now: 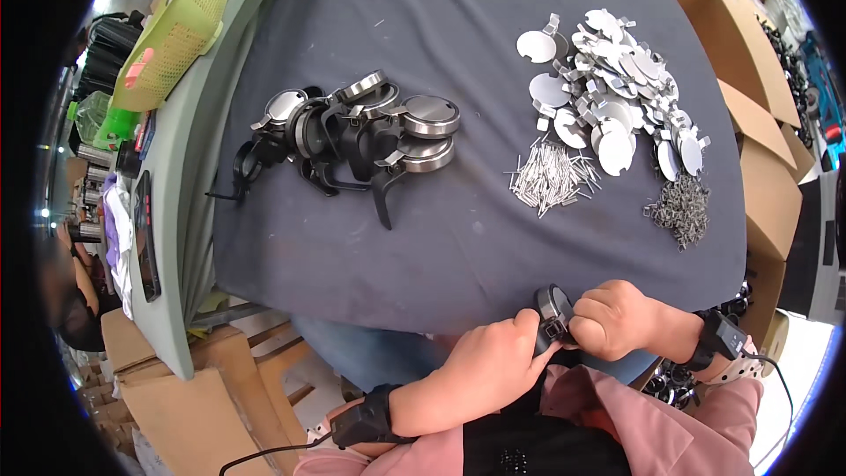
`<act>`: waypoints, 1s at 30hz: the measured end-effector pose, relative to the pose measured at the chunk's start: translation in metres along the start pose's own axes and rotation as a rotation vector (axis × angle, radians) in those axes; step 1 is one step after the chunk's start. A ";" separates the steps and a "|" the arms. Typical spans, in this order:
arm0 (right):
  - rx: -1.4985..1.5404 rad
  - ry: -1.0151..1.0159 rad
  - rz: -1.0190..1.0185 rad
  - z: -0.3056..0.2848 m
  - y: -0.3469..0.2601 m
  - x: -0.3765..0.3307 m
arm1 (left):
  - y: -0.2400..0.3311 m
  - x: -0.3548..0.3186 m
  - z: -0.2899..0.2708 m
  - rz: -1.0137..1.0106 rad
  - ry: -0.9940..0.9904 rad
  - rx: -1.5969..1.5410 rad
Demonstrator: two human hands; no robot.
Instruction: The recorder is assembling metal components, specifically attaching small metal discs to larger ring-like structures using fasteners.
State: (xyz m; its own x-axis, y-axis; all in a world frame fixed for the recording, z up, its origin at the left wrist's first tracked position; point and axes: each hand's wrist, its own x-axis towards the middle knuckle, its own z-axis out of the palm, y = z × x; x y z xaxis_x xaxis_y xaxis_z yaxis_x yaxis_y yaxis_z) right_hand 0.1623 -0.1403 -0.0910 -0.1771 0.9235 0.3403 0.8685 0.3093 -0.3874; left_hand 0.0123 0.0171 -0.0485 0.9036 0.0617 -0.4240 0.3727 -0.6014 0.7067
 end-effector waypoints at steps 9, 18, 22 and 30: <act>0.098 -0.016 0.135 0.005 -0.010 -0.002 | -0.001 -0.004 0.007 0.045 0.050 -0.004; -0.065 -0.004 0.160 0.013 -0.019 -0.006 | -0.004 -0.003 0.015 0.044 0.039 0.017; -0.178 -0.009 0.179 0.006 -0.028 -0.002 | 0.002 -0.007 0.016 0.069 0.124 0.041; -0.197 -0.020 0.241 0.001 -0.033 0.003 | -0.001 -0.003 0.018 0.041 0.203 0.003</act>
State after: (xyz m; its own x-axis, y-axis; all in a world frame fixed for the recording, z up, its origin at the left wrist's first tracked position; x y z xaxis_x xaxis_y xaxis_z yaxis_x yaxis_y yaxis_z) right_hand 0.1321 -0.1477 -0.0782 0.0374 0.9698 0.2411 0.9592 0.0328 -0.2809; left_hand 0.0050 0.0026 -0.0580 0.9422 0.1965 -0.2715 0.3343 -0.6094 0.7190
